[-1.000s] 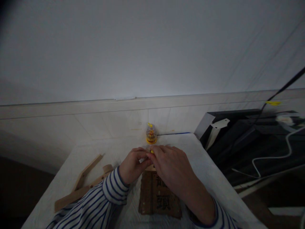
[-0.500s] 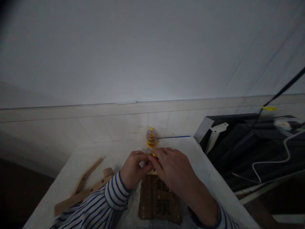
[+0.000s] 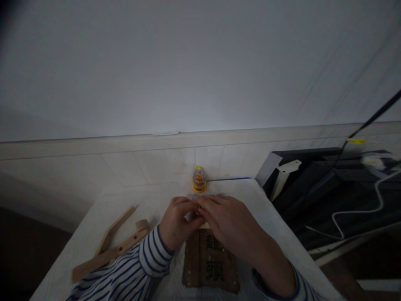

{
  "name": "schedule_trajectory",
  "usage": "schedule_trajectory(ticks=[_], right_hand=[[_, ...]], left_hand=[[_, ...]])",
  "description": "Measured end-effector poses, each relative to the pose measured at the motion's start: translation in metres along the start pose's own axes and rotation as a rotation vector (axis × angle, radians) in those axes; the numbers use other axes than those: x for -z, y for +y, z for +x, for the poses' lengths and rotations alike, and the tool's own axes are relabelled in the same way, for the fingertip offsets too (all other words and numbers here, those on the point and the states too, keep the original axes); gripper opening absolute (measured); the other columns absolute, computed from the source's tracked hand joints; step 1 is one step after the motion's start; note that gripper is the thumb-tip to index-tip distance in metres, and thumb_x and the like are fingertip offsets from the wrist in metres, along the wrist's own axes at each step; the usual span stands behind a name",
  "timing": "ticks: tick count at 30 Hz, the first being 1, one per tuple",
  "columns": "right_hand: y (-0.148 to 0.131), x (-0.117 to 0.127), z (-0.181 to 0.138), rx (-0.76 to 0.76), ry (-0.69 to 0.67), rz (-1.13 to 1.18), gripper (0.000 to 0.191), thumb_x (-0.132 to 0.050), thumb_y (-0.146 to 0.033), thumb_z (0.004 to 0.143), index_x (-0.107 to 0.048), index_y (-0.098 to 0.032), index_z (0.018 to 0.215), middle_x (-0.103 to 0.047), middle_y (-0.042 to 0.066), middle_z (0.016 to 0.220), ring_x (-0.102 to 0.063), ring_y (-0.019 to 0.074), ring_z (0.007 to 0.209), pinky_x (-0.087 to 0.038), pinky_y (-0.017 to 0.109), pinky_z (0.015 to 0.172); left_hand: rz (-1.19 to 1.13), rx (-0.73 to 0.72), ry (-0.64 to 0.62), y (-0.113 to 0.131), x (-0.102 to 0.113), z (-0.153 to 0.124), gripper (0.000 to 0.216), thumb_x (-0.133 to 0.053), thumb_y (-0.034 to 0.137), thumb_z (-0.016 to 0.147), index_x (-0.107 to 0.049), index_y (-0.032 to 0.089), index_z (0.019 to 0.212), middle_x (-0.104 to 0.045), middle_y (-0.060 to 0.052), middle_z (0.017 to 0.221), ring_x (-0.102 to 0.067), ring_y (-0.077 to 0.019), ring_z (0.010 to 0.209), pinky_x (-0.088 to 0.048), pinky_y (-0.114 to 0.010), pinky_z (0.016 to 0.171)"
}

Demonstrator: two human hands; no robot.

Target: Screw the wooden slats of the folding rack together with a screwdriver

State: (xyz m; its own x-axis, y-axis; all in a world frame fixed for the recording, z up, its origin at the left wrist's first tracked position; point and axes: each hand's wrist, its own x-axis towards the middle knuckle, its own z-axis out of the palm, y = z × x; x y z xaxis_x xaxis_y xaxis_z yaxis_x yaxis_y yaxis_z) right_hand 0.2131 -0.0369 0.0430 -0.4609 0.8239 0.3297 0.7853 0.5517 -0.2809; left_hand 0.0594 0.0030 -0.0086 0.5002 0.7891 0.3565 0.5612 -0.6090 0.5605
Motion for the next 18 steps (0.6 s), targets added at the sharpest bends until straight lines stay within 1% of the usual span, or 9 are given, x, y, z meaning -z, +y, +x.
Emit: schedule_trajectory(ticks=[3,8,13,18], right_hand=[[-0.0003,-0.0016,0.0005,0.000,-0.004,-0.004,0.026,-0.040,-0.019,0.089,-0.061,-0.019,0.105,-0.067,0.006,0.102,-0.062,0.0192,0.091,-0.050,0.037,0.080],[0.0001,-0.0023,0.0005,-0.021,-0.034,-0.019,0.025,-0.039,-0.019,0.089,-0.060,-0.018,0.102,-0.067,0.006,0.102,-0.062,0.0195,0.091,-0.050,0.037,0.079],[-0.0017,-0.0019,0.0006,-0.018,0.009,-0.070,0.023,-0.042,-0.019,0.088,-0.062,-0.018,0.100,-0.069,0.006,0.098,-0.064,0.0198,0.086,-0.051,0.036,0.077],[-0.0031,-0.0024,0.0005,-0.032,0.017,-0.130,0.021,-0.044,-0.019,0.087,-0.062,-0.018,0.098,-0.069,0.006,0.094,-0.065,0.0204,0.082,-0.052,0.036,0.072]], left_hand=[[0.010,0.009,0.008,-0.0003,0.0007,0.0003,0.012,-0.071,0.029,0.069,-0.065,0.019,0.066,-0.065,-0.001,0.065,-0.060,-0.0176,0.071,-0.040,-0.031,0.074],[-0.007,-0.010,-0.009,-0.0030,-0.0002,-0.0001,0.010,-0.070,0.026,0.071,-0.065,0.018,0.066,-0.066,0.000,0.064,-0.060,-0.0172,0.071,-0.040,-0.032,0.076],[-0.019,-0.036,-0.002,-0.0068,-0.0032,-0.0012,0.008,-0.069,0.025,0.072,-0.066,0.019,0.067,-0.067,-0.001,0.066,-0.060,-0.0171,0.072,-0.040,-0.032,0.077],[-0.034,-0.054,-0.016,-0.0089,-0.0040,-0.0014,0.008,-0.067,0.026,0.074,-0.067,0.020,0.070,-0.067,-0.001,0.067,-0.060,-0.0174,0.075,-0.040,-0.032,0.079]])
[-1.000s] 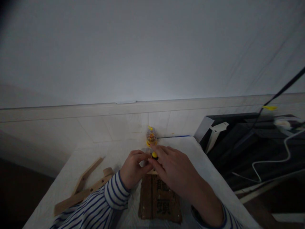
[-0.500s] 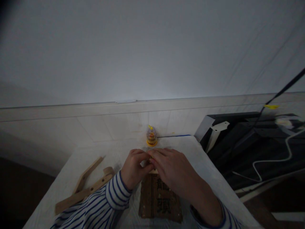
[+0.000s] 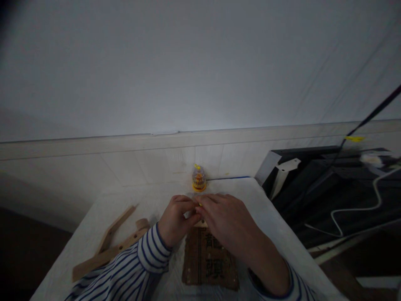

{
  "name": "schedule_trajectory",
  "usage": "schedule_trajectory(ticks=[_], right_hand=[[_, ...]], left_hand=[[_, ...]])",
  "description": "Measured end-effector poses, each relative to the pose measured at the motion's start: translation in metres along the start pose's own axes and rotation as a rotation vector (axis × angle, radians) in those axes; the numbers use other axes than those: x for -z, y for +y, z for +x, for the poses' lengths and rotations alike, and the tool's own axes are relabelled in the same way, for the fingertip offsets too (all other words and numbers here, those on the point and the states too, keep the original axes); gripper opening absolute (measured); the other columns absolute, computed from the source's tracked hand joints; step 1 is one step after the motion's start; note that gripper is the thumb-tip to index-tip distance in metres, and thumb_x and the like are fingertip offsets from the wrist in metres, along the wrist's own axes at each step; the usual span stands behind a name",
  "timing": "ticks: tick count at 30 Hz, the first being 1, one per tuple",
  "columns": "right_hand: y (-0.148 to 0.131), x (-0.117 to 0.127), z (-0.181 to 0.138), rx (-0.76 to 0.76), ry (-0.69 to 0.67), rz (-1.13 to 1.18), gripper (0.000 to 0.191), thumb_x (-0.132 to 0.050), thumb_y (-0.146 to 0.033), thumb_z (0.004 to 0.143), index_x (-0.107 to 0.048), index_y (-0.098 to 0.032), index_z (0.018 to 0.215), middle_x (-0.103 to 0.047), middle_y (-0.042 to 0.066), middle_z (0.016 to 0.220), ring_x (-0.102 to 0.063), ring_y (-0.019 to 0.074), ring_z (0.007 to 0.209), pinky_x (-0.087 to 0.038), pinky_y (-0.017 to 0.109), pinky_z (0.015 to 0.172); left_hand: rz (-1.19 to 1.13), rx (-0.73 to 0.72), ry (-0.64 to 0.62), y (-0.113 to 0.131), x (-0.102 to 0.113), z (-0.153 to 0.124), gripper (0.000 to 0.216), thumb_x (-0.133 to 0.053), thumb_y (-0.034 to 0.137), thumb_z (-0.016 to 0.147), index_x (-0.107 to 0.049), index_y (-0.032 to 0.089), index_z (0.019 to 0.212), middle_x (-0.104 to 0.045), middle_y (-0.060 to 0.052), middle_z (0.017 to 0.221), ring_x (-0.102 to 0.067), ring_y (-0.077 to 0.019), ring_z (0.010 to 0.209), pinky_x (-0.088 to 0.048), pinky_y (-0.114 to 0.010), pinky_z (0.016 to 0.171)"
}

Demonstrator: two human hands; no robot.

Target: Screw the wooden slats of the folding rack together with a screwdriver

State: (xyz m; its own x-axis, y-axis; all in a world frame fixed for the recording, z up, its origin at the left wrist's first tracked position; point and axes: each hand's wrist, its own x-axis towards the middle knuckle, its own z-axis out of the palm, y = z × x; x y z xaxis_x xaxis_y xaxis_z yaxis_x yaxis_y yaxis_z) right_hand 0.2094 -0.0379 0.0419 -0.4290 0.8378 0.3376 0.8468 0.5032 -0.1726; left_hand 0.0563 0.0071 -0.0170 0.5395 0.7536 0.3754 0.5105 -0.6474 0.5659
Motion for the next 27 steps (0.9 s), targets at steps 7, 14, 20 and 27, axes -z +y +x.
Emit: schedule_trajectory(ticks=[7,14,20,27], right_hand=[[-0.0005,-0.0012,-0.0002,-0.007,-0.005,-0.082,0.020,-0.045,-0.020,0.087,-0.061,-0.016,0.097,-0.069,0.008,0.091,-0.065,0.0222,0.078,-0.051,0.038,0.068],[-0.0026,-0.0035,-0.0001,-0.028,-0.009,-0.130,0.021,-0.043,-0.022,0.089,-0.062,-0.015,0.095,-0.069,0.009,0.087,-0.064,0.0233,0.077,-0.048,0.037,0.065],[-0.0045,-0.0029,-0.0003,-0.032,-0.006,-0.190,0.019,-0.045,-0.024,0.088,-0.062,-0.016,0.091,-0.069,0.008,0.083,-0.064,0.0226,0.072,-0.047,0.035,0.061],[-0.0019,-0.0041,0.0007,-0.018,0.018,-0.167,0.019,-0.045,-0.025,0.089,-0.062,-0.017,0.090,-0.069,0.006,0.083,-0.064,0.0204,0.072,-0.047,0.032,0.063]], left_hand=[[-0.022,-0.007,-0.015,-0.0002,0.0024,0.0013,0.005,-0.068,0.023,0.074,-0.067,0.018,0.071,-0.067,-0.001,0.068,-0.060,-0.0168,0.074,-0.041,-0.029,0.076],[-0.056,-0.011,-0.043,-0.0009,0.0027,0.0017,0.008,-0.065,0.020,0.076,-0.067,0.017,0.069,-0.066,-0.001,0.067,-0.060,-0.0155,0.071,-0.042,-0.027,0.075],[-0.082,-0.030,-0.067,-0.0049,0.0007,0.0012,0.008,-0.062,0.021,0.079,-0.068,0.018,0.074,-0.067,-0.001,0.072,-0.060,-0.0157,0.075,-0.041,-0.027,0.078],[-0.047,-0.010,-0.025,0.0010,0.0016,0.0026,0.012,-0.064,0.026,0.076,-0.066,0.017,0.069,-0.065,0.000,0.063,-0.060,-0.0159,0.069,-0.041,-0.028,0.074]])
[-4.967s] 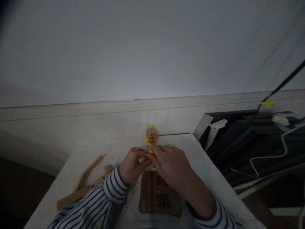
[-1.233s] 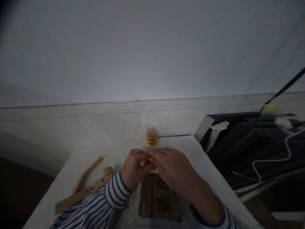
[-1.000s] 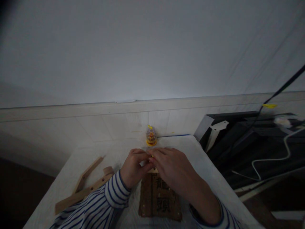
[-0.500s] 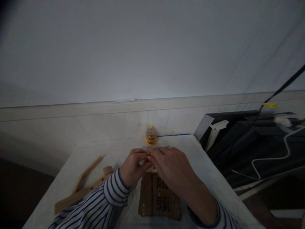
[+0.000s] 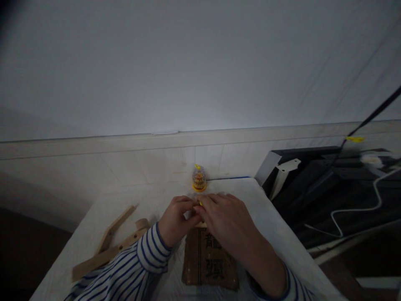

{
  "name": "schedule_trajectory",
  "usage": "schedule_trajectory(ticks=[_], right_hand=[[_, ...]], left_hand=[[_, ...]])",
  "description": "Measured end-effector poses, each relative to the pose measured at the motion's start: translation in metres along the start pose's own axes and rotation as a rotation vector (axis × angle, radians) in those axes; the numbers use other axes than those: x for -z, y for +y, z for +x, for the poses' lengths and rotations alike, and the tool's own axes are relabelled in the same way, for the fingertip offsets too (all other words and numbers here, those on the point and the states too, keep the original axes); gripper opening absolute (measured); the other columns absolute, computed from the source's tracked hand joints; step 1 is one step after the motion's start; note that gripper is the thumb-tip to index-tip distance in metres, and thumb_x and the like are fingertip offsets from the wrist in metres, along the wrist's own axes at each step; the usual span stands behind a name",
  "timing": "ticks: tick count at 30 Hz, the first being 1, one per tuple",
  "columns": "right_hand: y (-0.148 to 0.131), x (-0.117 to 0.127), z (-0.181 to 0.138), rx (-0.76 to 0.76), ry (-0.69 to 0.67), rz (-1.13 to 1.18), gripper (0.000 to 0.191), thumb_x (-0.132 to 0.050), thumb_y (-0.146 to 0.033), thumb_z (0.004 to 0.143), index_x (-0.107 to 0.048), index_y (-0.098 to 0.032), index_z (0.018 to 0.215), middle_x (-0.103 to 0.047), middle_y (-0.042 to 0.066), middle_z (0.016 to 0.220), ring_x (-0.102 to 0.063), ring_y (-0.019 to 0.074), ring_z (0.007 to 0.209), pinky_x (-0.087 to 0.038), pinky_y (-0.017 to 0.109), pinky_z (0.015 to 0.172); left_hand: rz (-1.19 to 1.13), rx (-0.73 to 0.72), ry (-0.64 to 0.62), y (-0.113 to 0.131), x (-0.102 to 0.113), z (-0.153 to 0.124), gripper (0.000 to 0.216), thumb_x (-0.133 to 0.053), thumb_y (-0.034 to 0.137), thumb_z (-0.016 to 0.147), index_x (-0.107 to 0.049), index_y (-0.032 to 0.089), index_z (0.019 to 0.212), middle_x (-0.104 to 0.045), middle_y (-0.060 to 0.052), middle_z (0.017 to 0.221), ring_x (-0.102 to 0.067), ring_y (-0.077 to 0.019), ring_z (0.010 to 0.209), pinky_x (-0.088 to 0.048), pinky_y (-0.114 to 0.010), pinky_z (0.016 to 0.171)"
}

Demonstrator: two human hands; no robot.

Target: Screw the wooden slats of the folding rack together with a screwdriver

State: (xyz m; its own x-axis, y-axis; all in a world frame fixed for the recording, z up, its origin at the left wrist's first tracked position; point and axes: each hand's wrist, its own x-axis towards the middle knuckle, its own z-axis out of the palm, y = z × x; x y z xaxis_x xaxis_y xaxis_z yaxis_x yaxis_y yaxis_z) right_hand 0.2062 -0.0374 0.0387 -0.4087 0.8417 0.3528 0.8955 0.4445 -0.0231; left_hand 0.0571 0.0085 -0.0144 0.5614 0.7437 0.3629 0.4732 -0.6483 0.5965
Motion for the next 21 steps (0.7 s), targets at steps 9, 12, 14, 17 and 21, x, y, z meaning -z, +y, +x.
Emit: schedule_trajectory(ticks=[9,12,14,17,21], right_hand=[[0.0043,0.0006,-0.0014,-0.038,-0.055,0.173,0.021,-0.047,-0.029,0.088,-0.061,-0.018,0.099,-0.069,0.007,0.093,-0.063,0.0214,0.082,-0.050,0.036,0.071],[0.0070,0.0016,-0.0031,-0.042,-0.045,0.249,0.030,-0.045,-0.031,0.088,-0.057,-0.014,0.110,-0.067,0.010,0.102,-0.063,0.0222,0.090,-0.051,0.038,0.076],[0.0079,0.0019,-0.0038,-0.041,-0.031,0.278,0.033,-0.043,-0.030,0.089,-0.055,-0.013,0.115,-0.065,0.012,0.106,-0.062,0.0223,0.093,-0.050,0.038,0.079],[0.0077,0.0012,-0.0036,-0.033,-0.039,0.307,0.030,-0.042,-0.026,0.090,-0.056,-0.014,0.113,-0.065,0.010,0.108,-0.060,0.0209,0.096,-0.049,0.038,0.083],[0.0069,-0.0007,-0.0023,-0.012,-0.037,0.318,0.027,-0.042,-0.022,0.090,-0.057,-0.017,0.112,-0.065,0.006,0.110,-0.059,0.0193,0.098,-0.048,0.037,0.085]], left_hand=[[0.044,-0.017,0.049,-0.0027,-0.0013,-0.0016,0.017,-0.064,0.036,0.076,-0.068,0.019,0.075,-0.067,-0.001,0.067,-0.061,-0.0164,0.070,-0.040,-0.030,0.074],[0.078,0.016,0.059,-0.0037,-0.0007,-0.0005,0.012,-0.067,0.030,0.074,-0.068,0.018,0.070,-0.066,-0.001,0.063,-0.060,-0.0160,0.067,-0.040,-0.030,0.072],[0.099,0.034,0.065,-0.0034,0.0000,0.0002,0.013,-0.069,0.027,0.072,-0.066,0.017,0.064,-0.065,0.000,0.061,-0.060,-0.0160,0.066,-0.040,-0.030,0.072],[0.096,0.023,0.052,-0.0022,0.0009,0.0004,0.014,-0.071,0.027,0.071,-0.065,0.018,0.063,-0.065,0.000,0.060,-0.060,-0.0156,0.066,-0.040,-0.030,0.073],[0.081,0.000,0.043,-0.0020,0.0011,0.0000,0.011,-0.070,0.028,0.072,-0.066,0.019,0.066,-0.067,0.001,0.064,-0.061,-0.0156,0.069,-0.040,-0.030,0.074]])
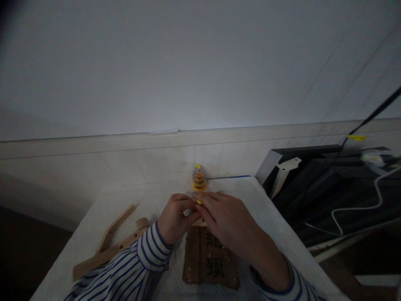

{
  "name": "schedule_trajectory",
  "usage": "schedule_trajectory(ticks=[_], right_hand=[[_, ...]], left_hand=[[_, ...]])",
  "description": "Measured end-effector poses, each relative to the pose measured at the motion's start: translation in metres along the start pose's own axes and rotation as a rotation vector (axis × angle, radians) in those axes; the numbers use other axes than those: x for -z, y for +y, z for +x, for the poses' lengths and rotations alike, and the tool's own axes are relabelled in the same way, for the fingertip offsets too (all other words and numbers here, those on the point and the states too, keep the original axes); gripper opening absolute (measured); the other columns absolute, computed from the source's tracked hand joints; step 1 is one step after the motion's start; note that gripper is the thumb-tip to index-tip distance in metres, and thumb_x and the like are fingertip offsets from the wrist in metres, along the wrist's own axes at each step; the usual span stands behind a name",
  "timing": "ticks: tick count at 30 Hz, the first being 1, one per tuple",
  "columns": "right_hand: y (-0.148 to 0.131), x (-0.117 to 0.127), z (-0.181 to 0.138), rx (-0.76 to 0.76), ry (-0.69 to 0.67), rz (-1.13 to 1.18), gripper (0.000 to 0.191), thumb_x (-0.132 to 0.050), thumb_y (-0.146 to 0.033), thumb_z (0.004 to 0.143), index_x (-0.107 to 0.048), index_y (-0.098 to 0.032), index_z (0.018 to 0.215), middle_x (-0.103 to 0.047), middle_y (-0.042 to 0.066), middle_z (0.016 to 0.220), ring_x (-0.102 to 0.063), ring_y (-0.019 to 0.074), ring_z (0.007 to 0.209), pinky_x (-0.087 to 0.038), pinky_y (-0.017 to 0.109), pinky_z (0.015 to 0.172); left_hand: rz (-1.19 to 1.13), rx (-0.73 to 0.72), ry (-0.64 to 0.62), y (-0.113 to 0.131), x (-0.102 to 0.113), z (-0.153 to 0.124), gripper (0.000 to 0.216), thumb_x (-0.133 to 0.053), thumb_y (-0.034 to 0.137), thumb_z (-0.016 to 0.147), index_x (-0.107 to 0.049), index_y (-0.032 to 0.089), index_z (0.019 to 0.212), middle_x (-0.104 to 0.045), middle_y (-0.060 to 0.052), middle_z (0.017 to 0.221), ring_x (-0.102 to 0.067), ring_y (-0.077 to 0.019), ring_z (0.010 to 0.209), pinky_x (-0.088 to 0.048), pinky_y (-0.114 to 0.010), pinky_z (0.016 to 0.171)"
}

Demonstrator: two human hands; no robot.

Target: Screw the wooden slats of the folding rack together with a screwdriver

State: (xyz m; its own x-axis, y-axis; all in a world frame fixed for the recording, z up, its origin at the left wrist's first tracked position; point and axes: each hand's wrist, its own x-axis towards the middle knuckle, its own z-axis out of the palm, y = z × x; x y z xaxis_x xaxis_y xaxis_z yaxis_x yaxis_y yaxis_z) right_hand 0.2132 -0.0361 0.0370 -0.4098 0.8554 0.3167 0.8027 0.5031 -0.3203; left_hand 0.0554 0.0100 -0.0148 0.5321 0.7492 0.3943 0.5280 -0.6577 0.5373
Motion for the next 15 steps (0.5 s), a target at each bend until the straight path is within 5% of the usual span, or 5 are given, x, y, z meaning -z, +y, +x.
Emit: schedule_trajectory(ticks=[15], right_hand=[[-0.0019,-0.0012,0.0007,-0.017,0.008,-0.131,0.024,-0.044,-0.022,0.088,-0.059,-0.016,0.106,-0.068,0.006,0.098,-0.065,0.0212,0.084,-0.052,0.037,0.071]], left_hand=[[-0.049,-0.022,-0.049,-0.0034,-0.0007,-0.0003,0.012,-0.065,0.030,0.077,-0.069,0.019,0.074,-0.068,-0.001,0.069,-0.061,-0.0159,0.071,-0.042,-0.028,0.074]])
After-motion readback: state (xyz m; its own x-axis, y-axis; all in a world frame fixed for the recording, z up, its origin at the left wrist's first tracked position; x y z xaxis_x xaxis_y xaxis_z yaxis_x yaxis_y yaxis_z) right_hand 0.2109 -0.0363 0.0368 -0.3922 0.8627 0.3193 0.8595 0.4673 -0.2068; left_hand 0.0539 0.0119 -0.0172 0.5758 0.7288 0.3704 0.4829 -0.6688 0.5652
